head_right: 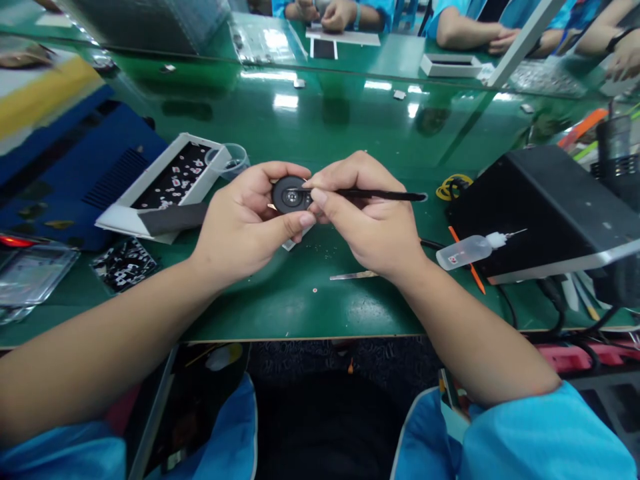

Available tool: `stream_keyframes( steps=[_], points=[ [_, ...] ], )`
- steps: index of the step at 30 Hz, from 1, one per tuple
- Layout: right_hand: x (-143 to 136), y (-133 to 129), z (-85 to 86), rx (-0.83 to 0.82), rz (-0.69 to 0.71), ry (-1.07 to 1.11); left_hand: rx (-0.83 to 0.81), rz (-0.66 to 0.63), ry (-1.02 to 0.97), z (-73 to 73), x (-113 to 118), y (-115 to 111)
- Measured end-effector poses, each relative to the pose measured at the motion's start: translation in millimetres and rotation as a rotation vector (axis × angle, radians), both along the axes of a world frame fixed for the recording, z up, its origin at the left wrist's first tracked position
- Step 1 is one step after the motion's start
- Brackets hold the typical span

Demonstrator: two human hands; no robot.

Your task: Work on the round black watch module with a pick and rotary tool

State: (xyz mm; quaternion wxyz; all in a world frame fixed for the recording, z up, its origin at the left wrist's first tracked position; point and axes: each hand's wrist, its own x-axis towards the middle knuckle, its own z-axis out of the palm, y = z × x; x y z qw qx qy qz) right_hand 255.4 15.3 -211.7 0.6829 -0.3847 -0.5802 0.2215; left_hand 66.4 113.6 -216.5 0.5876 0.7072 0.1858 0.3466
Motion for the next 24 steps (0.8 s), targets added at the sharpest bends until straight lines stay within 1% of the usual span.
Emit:
stream_keyframes(
  steps=[3,5,9,13,17,20,24],
  points=[
    [0.8,-0.1,1.0,0.009,0.033,-0.042,-0.011,0.002,0.012,0.3,-0.1,-1.0],
    [0.8,0.0,1.4,0.01,0.047,-0.033,-0.012,0.012,0.017,0.1,-0.1,-1.3],
    [0.1,0.0,1.6,0.002,0.011,0.002,-0.017,0.013,0.011,-0.4,0.1,-0.9],
    [1.0,0.2,2.0,-0.011,0.037,-0.03,0.009,0.024,0.016,0.4,0.1,-0.9],
    [1.4,0.8,2.2,-0.002,0.01,-0.017,-0.005,0.018,0.01,0.9,0.2,-1.5],
    [0.8,0.5,2.7,-0.011,0.037,-0.036,-0.012,0.007,0.013,1.1,0.0,-1.6],
    [-0.3,-0.2,3.1,-0.029,0.043,0.024,-0.013,0.002,0.017,1.6,-0.4,-1.7]
  ],
)
